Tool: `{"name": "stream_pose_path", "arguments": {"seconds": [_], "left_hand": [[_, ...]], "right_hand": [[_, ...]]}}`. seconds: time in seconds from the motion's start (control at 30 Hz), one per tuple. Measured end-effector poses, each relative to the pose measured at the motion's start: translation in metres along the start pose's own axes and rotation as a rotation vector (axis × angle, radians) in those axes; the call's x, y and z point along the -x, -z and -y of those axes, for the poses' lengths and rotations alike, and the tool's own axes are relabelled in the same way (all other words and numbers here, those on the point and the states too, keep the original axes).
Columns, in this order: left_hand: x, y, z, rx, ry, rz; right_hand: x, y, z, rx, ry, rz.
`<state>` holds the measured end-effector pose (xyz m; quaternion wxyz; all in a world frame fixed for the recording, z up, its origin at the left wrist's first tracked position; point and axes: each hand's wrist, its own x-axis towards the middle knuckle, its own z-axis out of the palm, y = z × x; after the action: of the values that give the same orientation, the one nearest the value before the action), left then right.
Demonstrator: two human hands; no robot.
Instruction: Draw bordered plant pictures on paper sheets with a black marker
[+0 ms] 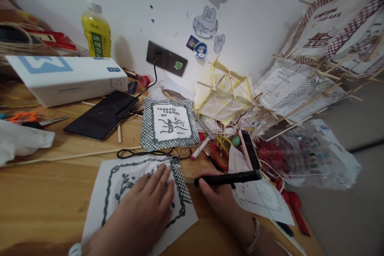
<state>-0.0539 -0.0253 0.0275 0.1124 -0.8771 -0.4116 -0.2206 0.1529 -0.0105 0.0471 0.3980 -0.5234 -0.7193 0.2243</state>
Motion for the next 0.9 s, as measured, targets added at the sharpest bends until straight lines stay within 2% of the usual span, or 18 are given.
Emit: {"name": "stream_pose_path", "arguments": {"seconds": [0.1,0.3,0.47,0.67,0.73,0.9], "left_hand": [[0.0001,0.0027,0.0002,-0.01,-0.008,0.012],[0.0015,0.0,0.0015,-0.011,-0.008,-0.007],[0.0009,-0.0006,0.0001,-0.011,-0.004,0.007],[-0.001,0.0027,0.0006,-0.005,0.002,0.0],[-0.0014,0.0032,0.0007,0.001,0.007,0.015],[-0.0013,0.0048,-0.0001,0.023,0.013,0.066]], "right_hand": [[0.0008,0.0021,0.001,-0.027,-0.018,0.004],[0.0032,0.0072,0.0087,-0.047,0.11,0.202],[0.0028,0.0084,0.0085,-0.063,0.107,0.184],[0.0007,0.0088,0.0093,-0.045,0.124,0.244],[0.001,0.0079,0.0086,-0.03,0.093,0.226],[0.0023,0.0046,0.0028,0.015,-0.006,0.084]]}}
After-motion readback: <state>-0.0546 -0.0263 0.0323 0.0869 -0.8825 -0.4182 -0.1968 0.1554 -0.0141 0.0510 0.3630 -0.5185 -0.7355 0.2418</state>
